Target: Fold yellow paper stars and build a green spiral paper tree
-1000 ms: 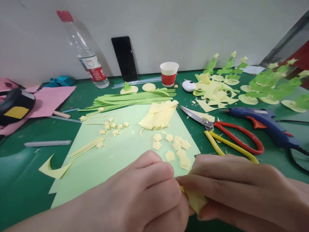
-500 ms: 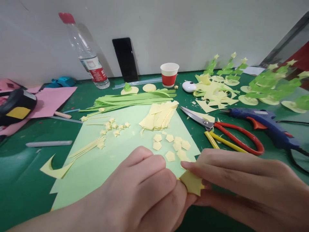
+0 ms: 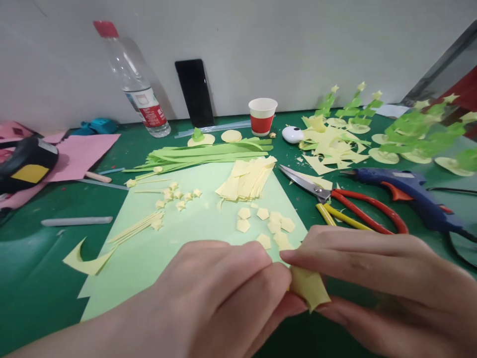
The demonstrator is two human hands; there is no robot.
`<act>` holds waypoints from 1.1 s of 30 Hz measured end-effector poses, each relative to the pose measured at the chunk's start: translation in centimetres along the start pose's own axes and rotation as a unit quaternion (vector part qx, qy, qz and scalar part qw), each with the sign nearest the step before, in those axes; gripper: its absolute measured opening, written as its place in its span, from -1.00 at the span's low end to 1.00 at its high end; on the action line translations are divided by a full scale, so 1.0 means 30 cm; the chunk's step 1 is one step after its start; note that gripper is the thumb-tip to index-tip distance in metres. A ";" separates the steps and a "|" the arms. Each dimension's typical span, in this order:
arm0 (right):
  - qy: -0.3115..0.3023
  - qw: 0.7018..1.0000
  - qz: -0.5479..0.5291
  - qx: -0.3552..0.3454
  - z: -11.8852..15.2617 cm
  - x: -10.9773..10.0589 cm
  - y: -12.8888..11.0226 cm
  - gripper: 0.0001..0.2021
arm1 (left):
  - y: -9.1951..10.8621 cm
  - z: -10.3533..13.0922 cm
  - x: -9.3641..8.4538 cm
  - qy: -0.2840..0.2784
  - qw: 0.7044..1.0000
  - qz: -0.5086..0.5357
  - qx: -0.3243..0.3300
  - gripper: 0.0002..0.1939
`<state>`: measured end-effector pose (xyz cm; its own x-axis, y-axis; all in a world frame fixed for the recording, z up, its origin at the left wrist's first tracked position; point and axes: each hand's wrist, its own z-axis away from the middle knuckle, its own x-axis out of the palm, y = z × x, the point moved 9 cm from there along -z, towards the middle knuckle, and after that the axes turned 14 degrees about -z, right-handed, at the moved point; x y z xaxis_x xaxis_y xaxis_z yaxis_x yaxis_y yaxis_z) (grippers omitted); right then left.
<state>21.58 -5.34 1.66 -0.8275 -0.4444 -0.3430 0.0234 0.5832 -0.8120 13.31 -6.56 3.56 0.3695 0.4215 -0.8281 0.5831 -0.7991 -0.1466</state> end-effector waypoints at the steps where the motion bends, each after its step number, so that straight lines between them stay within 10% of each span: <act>1: 0.000 1.000 0.004 0.001 0.006 0.002 0.004 -0.75 | 0.001 -0.001 0.002 -0.006 1.000 -0.003 0.001 -0.64; 15: -0.030 0.999 0.016 -0.015 -0.011 0.018 -0.010 -0.76 | -0.001 0.008 0.043 -0.051 0.996 0.067 -0.027 -0.53; 28: -0.079 0.997 0.027 0.002 0.028 0.045 0.026 -0.76 | 0.055 0.008 -0.006 0.000 0.996 0.033 0.083 -0.64; 33: -0.014 0.999 0.037 0.015 0.031 0.027 0.034 -0.77 | 0.024 0.032 0.045 -0.046 0.998 0.033 0.004 -0.65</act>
<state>21.45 -5.75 0.12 -0.8068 -0.4200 -0.4155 0.1013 0.5945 -0.7977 13.53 -6.96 1.82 0.3385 0.3273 -0.8822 0.5532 -0.8277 -0.0949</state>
